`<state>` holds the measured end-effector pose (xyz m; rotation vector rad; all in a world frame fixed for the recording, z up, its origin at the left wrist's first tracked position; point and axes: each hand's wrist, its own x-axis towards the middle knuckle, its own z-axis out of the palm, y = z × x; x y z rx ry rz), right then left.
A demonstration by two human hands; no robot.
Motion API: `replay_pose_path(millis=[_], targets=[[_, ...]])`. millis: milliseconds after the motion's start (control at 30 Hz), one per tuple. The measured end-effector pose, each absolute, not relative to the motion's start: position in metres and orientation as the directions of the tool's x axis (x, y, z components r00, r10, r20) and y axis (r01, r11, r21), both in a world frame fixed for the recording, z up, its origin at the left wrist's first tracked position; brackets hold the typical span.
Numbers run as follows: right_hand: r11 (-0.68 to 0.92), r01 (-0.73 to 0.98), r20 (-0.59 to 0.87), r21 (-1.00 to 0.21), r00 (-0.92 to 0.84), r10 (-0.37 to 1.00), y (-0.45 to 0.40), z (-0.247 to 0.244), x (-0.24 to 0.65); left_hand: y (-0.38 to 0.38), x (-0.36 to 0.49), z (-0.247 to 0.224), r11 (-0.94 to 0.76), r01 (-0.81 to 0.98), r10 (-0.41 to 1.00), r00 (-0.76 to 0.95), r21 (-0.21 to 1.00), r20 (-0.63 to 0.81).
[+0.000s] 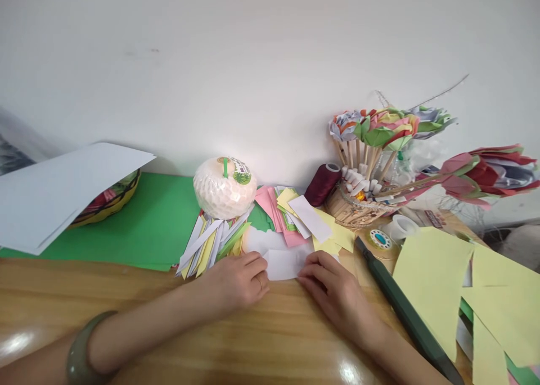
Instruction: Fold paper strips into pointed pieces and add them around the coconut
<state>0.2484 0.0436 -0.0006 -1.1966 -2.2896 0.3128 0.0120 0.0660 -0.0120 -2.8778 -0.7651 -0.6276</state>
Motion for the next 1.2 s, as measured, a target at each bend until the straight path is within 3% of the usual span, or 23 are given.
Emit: replay_pose_path(millis=[200,267,400,567,733,1033,1200], targets=[[0.473,0.673,0.235,-0.569,-0.417,0.878,0.045,0.001,0.248,0.066,0.017,-0.009,-0.846,0.527,0.512,0.766,0.076,0.388],[0.447,0.672,0.208,-0.591,-0.408,0.889,0.045,0.002,0.247,0.061,0.021,-0.008,-0.799,0.579,0.591,0.705,0.164,0.391],[0.423,0.668,0.175,-0.612,-0.408,0.896,0.044,0.003,0.244,0.05,0.027,-0.004,-0.635,0.619,0.77,0.556,0.463,0.313],[0.432,0.704,0.197,-0.564,-0.394,0.898,0.045,-0.001,0.242,0.048,0.032,0.0,-0.525,0.667,0.839,0.508,0.528,0.193],[0.443,0.765,0.201,-0.468,-0.395,0.896,0.047,-0.006,0.242,0.05,0.032,-0.001,-0.522,0.669,0.84,0.512,0.529,0.181],[0.547,0.834,0.228,-0.066,-0.521,0.822,0.053,-0.004,0.243,0.051,0.032,-0.004,-0.515,0.641,0.84,0.51,0.57,0.185],[0.565,0.824,0.241,0.04,-0.557,0.795,0.053,-0.004,0.242,0.053,0.031,-0.003,-0.494,0.62,0.847,0.503,0.61,0.174]])
